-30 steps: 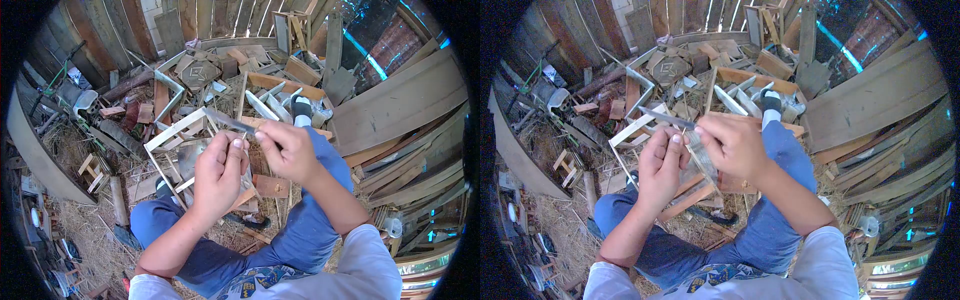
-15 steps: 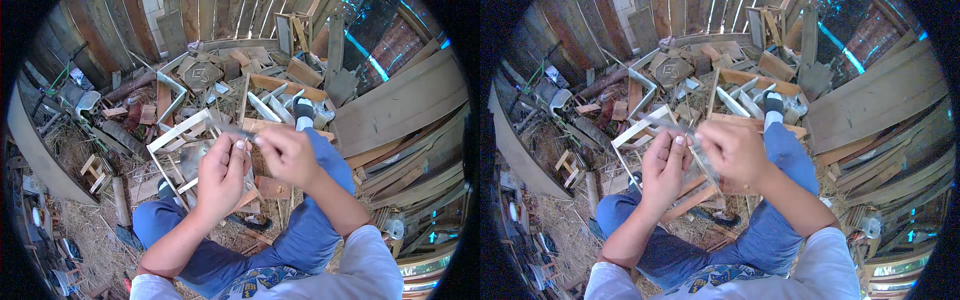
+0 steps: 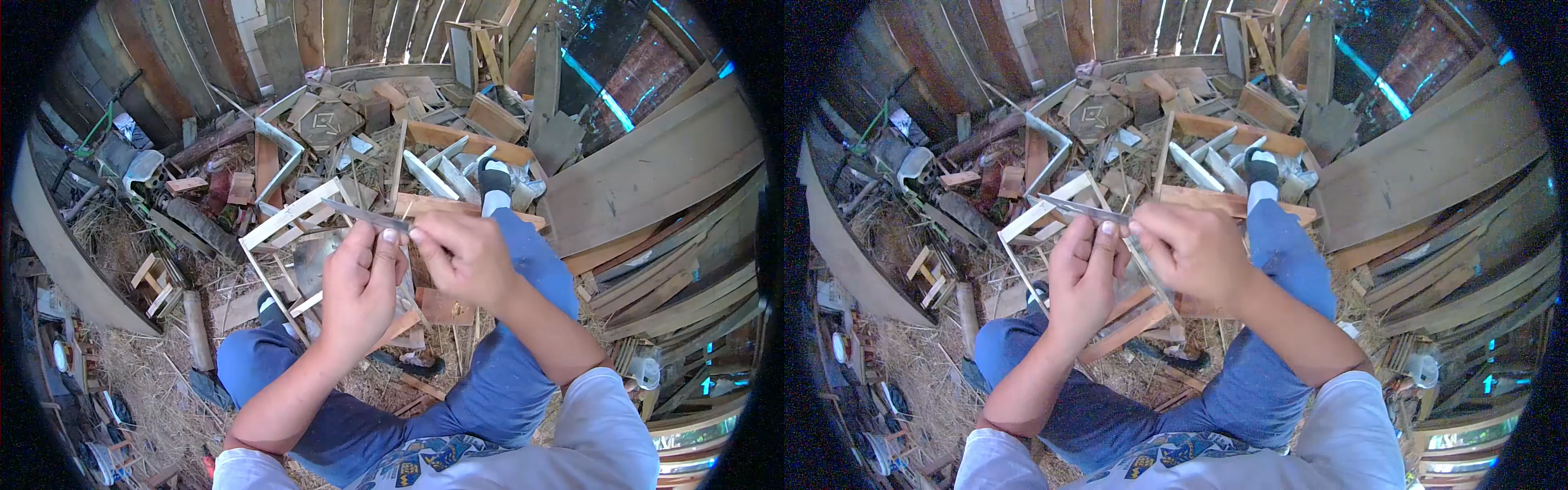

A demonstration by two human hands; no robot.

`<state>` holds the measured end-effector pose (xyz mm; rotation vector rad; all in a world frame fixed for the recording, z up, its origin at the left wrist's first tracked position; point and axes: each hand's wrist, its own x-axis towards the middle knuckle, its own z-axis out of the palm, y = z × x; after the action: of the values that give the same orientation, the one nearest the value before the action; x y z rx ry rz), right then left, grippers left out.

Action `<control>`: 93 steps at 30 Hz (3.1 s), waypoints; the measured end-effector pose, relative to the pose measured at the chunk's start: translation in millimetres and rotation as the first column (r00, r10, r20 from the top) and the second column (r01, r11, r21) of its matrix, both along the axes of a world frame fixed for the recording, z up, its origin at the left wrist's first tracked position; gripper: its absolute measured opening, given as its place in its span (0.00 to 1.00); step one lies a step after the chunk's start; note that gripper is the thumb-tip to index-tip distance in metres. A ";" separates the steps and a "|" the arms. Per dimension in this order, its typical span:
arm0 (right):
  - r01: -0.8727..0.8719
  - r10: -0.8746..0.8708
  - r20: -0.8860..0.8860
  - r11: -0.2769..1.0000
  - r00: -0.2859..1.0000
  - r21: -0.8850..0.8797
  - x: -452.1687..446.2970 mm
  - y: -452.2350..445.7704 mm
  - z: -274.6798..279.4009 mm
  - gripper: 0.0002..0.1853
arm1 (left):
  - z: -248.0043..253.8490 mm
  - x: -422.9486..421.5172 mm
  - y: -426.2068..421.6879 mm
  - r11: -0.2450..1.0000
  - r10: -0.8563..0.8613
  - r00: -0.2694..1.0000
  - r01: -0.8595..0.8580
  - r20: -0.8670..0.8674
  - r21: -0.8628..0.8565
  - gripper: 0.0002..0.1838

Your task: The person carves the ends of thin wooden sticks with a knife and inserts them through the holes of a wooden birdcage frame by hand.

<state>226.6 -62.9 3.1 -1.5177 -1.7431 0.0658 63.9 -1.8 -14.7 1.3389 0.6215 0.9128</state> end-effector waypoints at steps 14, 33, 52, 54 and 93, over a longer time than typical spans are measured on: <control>0.036 -0.037 0.043 0.999 0.998 0.024 5.6 3.5 2.1 0.03 | 9.0 -2.7 -1.4 1.000 -0.019 1.000 0.019 -0.008 0.006 0.09; 0.033 -0.033 -0.067 0.999 0.997 -0.003 4.5 7.0 -1.7 0.05 | 12.3 -3.4 2.5 0.995 -0.093 0.996 0.093 0.010 -0.047 0.05; 0.124 -0.130 -0.122 0.991 0.984 -0.050 12.5 8.1 3.7 0.04 | 5.6 -0.5 8.1 0.996 -0.092 0.993 0.092 -0.071 0.008 0.03; 0.094 -0.097 -0.112 0.995 0.989 -0.037 9.6 8.1 -0.1 0.04 | 7.8 -1.2 7.0 0.997 -0.078 0.994 0.078 -0.077 0.001 0.02; 0.036 -0.038 -0.072 0.999 0.997 -0.019 3.0 11.0 -9.6 0.05 | 2.7 0.5 7.1 1.000 -0.001 0.994 0.004 -0.108 0.025 0.04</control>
<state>229.6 -51.9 -6.5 -1.5409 -1.6605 0.1162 64.4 5.2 -11.9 1.4186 0.6927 0.8533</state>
